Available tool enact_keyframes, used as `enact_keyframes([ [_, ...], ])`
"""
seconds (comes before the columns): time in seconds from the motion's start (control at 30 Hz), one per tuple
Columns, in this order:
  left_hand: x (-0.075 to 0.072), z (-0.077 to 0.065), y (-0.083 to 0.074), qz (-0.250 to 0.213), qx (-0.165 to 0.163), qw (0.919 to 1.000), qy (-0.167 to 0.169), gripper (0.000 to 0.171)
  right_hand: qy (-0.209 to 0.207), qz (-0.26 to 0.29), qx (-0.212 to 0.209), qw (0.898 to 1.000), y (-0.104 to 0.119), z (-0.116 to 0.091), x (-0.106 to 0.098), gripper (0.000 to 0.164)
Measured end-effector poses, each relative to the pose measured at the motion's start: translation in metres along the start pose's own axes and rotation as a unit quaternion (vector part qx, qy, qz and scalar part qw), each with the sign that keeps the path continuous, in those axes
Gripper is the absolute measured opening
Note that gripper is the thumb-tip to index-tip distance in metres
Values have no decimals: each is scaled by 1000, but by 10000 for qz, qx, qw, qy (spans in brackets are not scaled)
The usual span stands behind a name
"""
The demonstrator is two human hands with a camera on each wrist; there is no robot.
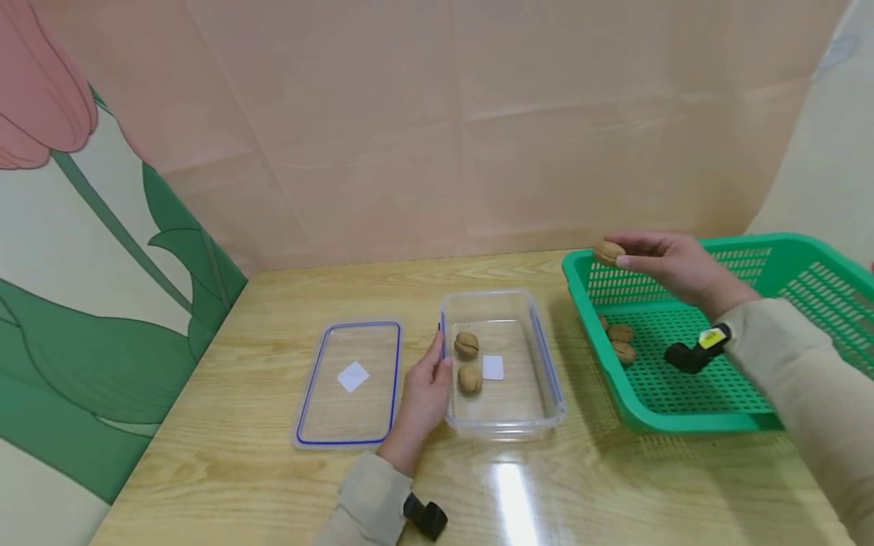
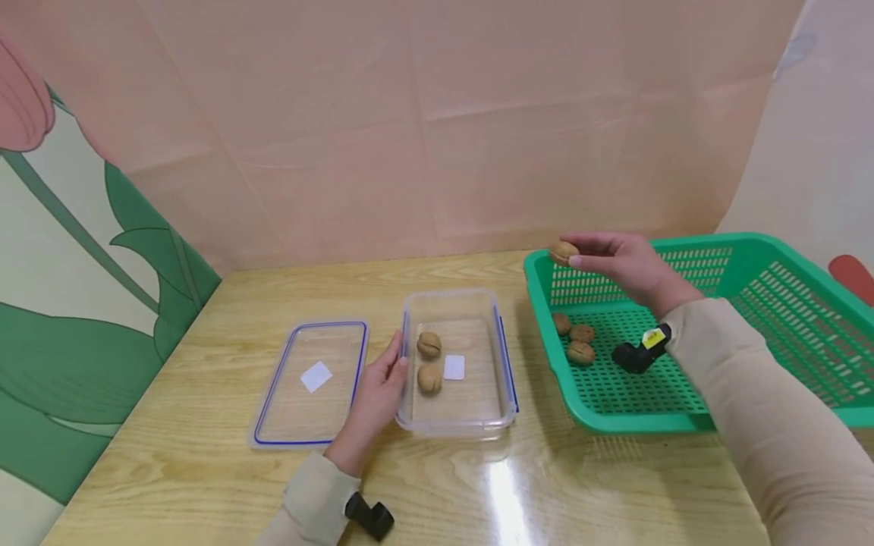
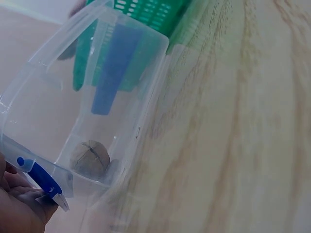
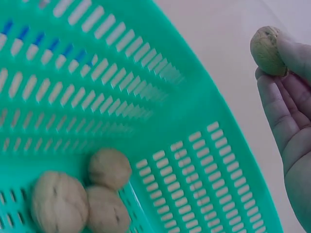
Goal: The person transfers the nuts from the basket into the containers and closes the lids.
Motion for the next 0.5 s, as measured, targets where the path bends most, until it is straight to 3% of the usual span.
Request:
enact_keyframes([
  [0.33, 2, 0, 1, -62, -102, 9999, 68, 48, 318, 749, -574, 9950, 33, 1, 26, 38],
  [0.5, 4, 0, 0, -39, -78, 10000, 43, 48, 334, 554, -288, 9975, 38, 3, 35, 44],
])
Point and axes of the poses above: each hand's wrist, its own z-axis towards the middle knuckle, its own x-axis out of the palm, y = z × x, the point moved 8 cm from there along z, towards the middle knuckle
